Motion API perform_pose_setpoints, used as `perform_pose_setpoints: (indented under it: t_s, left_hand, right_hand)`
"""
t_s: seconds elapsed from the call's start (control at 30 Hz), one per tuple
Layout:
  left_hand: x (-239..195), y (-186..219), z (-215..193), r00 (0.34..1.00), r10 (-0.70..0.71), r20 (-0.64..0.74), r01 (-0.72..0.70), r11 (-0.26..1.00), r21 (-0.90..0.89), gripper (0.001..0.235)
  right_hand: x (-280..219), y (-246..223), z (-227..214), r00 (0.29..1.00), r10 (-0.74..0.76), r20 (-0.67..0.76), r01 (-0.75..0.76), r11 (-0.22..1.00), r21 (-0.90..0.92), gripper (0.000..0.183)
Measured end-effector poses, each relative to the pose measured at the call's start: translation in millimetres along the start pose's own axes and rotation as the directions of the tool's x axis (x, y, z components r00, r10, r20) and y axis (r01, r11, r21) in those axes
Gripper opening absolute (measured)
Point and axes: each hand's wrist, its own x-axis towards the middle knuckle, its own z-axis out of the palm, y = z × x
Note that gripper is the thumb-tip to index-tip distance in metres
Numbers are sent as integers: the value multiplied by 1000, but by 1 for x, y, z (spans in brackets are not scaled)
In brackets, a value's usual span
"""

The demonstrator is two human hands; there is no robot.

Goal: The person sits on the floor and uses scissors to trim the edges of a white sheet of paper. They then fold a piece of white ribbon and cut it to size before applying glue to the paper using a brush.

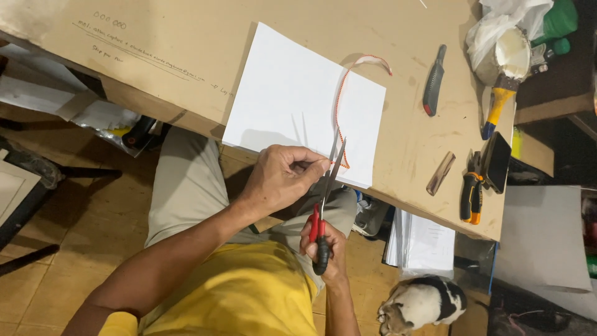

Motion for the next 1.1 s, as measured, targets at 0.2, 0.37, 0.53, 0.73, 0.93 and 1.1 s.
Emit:
perform_pose_setpoints:
  t_s: [0.2, 0.37, 0.53, 0.73, 0.93, 1.1]
  left_hand:
    - [1, -1, 1, 1000, -17, -12, 17, 999, 37, 17]
    - [1, 2, 1, 1000, -20, -4, 20, 999, 49, 17]
    - [2, 1, 2, 1000, 27, -2, -27, 997, 67, 18]
    - [3, 2, 4, 998, 58, -23, -55, 992, 112, 16]
    - [3, 3, 5, 998, 51, -41, -43, 984, 176, 14]
    - [6, -3, 5, 996, 69, -48, -59, 981, 184, 13]
  right_hand:
    - [-4, 5, -3, 999, 51, -15, -51, 999, -15, 55]
    - [-3, 1, -1, 999, 41, -27, -42, 997, -58, 56]
    - [-2, -9, 5, 998, 49, -31, -52, 993, -106, 54]
    - [-4, -8, 7, 996, 69, -48, -74, 991, -110, 58]
    - [-6, -6, 8, 995, 84, -60, -89, 992, -94, 51]
    - [-4, -11, 11, 998, 40, -54, -48, 988, -150, 34]
